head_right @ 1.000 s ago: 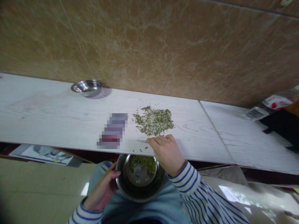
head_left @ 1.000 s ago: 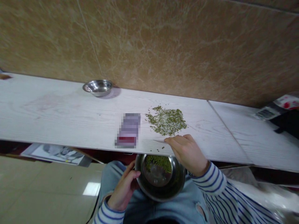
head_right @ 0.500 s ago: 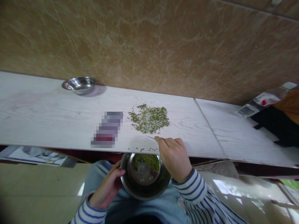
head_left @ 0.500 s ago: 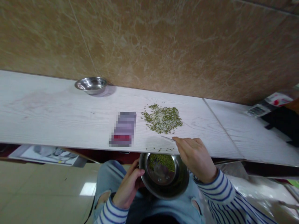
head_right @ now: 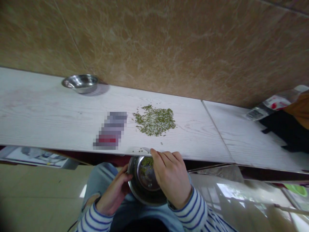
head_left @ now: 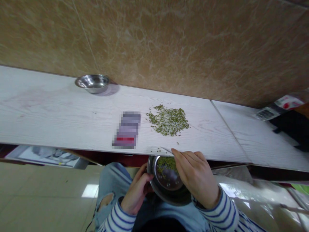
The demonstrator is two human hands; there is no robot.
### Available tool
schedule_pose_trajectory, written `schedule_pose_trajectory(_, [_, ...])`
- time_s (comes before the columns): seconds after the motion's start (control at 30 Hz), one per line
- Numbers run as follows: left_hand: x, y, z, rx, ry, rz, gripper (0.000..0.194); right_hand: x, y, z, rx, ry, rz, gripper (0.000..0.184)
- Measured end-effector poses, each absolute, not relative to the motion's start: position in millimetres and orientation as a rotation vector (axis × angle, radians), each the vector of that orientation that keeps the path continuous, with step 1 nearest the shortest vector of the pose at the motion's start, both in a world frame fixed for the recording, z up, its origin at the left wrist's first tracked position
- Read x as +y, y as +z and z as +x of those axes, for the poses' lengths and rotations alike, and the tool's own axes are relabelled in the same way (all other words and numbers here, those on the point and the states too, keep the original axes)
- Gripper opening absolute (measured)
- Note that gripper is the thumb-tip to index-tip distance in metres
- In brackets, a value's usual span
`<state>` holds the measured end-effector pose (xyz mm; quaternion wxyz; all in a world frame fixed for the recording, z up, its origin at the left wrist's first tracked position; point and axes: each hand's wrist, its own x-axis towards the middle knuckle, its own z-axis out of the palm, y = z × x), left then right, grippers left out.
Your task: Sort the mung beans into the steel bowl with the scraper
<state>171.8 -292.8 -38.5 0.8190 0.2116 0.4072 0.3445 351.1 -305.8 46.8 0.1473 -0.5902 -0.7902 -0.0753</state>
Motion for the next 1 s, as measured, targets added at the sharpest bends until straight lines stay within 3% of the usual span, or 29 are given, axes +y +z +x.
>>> schedule_pose_trajectory(0.33, [-288, -37, 152, 0.952, 0.820, 0.410, 0.029, -273, 40, 350, -2.291, -0.183, -1.614, 0.025])
schedule_pose_trajectory(0.77, [-285, -36, 144, 1.033, 0.870, 0.414, 0.031, -296, 46, 357, -2.394, 0.047, -1.434, 0.026])
schedule_pose_trajectory(1.0, [-286, -35, 146, 1.040, 0.860, 0.418, 0.030, -299, 51, 379, -2.220, -0.110, -1.580, 0.024])
